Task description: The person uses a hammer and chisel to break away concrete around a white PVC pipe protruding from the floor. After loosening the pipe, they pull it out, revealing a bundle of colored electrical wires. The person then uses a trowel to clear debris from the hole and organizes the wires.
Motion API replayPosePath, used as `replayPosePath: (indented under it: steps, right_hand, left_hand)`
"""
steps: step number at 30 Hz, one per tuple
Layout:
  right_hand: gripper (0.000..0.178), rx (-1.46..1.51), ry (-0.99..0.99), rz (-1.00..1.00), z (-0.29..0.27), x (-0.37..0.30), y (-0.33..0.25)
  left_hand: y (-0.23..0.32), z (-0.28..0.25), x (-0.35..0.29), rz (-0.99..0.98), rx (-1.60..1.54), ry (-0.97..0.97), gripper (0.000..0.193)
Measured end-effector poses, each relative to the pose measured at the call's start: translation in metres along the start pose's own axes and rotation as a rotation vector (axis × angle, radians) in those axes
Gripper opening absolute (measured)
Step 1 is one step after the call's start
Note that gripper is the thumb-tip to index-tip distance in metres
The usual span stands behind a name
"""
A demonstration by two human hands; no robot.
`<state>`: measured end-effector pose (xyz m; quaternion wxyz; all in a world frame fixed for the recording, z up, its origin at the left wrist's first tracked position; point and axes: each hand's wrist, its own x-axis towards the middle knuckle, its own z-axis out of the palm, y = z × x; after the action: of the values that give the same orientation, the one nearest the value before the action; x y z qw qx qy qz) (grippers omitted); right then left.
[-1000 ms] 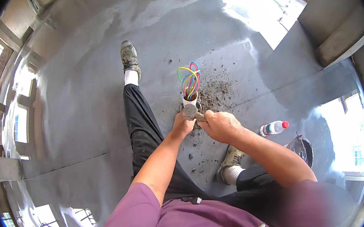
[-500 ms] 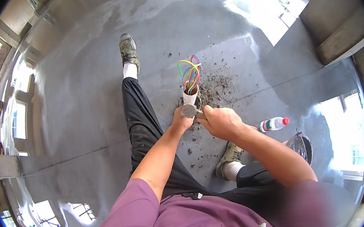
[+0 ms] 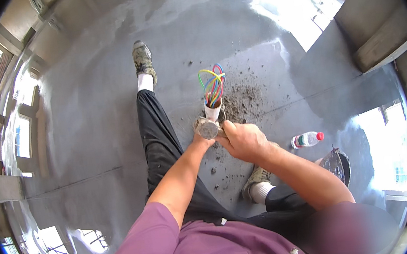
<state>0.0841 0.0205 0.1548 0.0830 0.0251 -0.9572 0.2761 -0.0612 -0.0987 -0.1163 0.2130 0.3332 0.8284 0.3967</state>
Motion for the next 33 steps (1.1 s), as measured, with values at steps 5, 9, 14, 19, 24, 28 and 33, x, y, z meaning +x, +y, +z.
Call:
replayPosePath:
  steps: [5,9,14,19,24,28,33]
  right_hand:
    - [0.038,-0.19,-0.211,0.39,-0.007,-0.007,0.028]
    - [0.04,-0.268,-0.341,0.257,-0.063,-0.009,0.03]
    - [0.04,-0.358,-0.464,0.365,-0.113,-0.053,0.055]
    - [0.042,-0.367,-0.5,0.516,-0.12,-0.112,0.1]
    - [0.044,-0.178,-0.472,0.611,-0.068,-0.156,0.13]
    - [0.048,-0.018,-0.484,0.625,-0.008,-0.164,0.147]
    - [0.05,0.043,-0.5,0.646,0.005,-0.168,0.163]
  left_hand:
    - [0.065,-0.006,0.008,0.035,0.03,0.002,0.018]
    - [0.084,-0.016,-0.006,-0.341,-0.327,-0.017,0.03]
    - [0.058,-0.011,-0.002,-0.187,-0.162,0.011,0.025]
    - [0.083,-0.001,0.001,-0.174,0.021,0.075,0.033]
    - [0.11,0.0,-0.003,-0.297,0.086,0.212,0.045]
    - [0.146,0.002,0.003,-0.473,0.217,0.143,0.054]
    - [0.162,0.013,0.01,-0.422,0.287,0.152,0.05]
